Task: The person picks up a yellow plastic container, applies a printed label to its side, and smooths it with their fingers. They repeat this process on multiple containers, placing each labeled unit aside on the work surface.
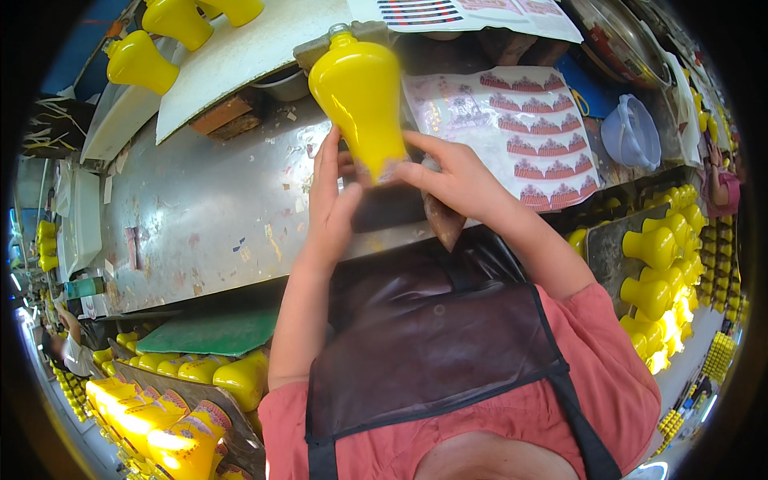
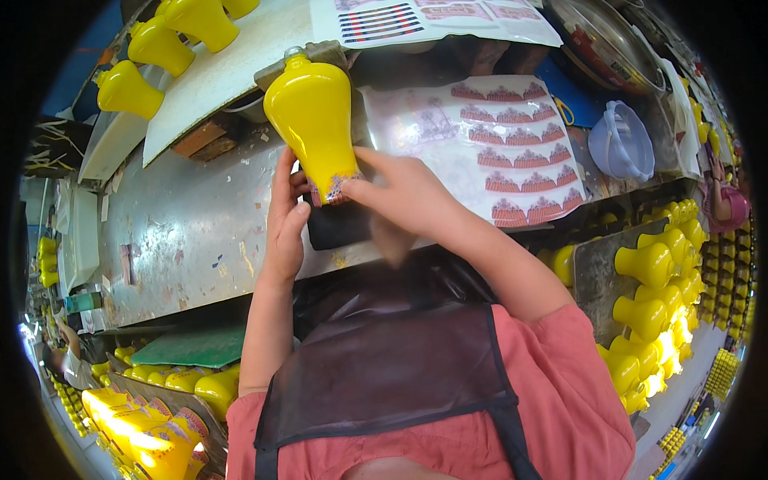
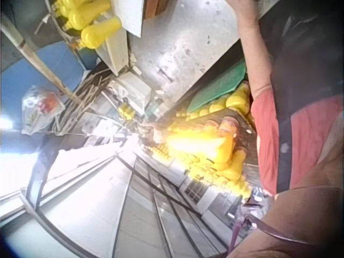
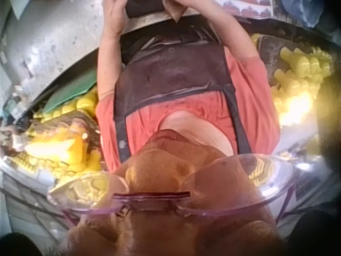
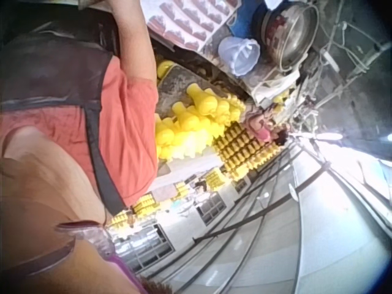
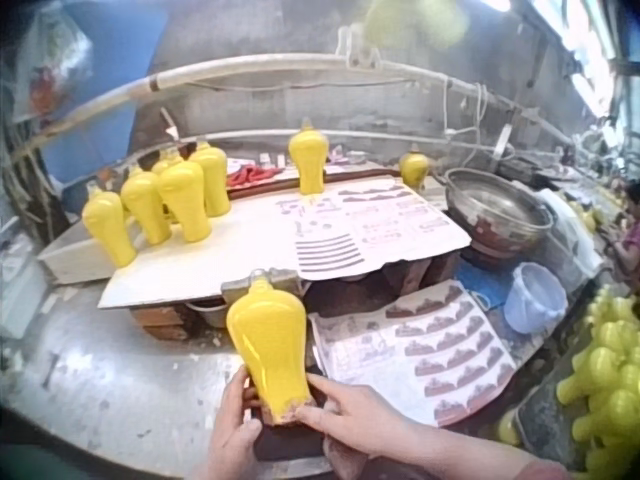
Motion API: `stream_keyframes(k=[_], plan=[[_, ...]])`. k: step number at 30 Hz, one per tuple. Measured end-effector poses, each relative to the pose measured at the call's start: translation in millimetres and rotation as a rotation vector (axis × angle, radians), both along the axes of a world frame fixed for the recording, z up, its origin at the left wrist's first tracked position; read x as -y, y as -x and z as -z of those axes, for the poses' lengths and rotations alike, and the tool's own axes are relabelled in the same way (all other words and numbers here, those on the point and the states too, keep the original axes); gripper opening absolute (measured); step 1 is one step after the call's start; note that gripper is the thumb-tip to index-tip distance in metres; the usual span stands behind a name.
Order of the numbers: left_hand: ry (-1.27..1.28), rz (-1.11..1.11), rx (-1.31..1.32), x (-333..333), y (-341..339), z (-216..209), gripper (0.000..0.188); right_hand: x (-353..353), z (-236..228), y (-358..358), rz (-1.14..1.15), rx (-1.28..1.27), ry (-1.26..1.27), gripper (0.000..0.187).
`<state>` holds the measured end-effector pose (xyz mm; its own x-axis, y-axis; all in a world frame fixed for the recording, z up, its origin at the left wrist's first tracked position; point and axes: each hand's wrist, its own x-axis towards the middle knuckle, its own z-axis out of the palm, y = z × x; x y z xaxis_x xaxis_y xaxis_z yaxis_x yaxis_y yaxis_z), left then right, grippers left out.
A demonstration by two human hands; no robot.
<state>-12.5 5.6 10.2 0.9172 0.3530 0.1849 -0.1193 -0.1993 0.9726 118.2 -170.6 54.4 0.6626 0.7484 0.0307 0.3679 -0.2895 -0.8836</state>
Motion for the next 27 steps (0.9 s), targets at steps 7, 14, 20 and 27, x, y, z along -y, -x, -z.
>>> stream_keyframes(k=[7,14,20,27], plan=[[0.159,-0.040,0.040,8.9,-2.2,6.0,0.066,-16.9,-20.9,-12.7,0.001,-0.021,0.300,0.049],[-0.045,-0.113,0.041,9.6,-5.2,13.9,0.059,-21.7,-30.7,5.6,0.086,0.018,0.325,0.049],[0.035,-0.133,0.062,12.0,-5.3,9.7,0.058,-18.1,-15.4,0.7,0.052,-0.039,0.188,0.052],[-0.194,-0.213,0.042,18.4,-13.9,8.1,0.064,-13.4,-13.5,-2.1,-0.002,-0.076,0.211,0.059]])
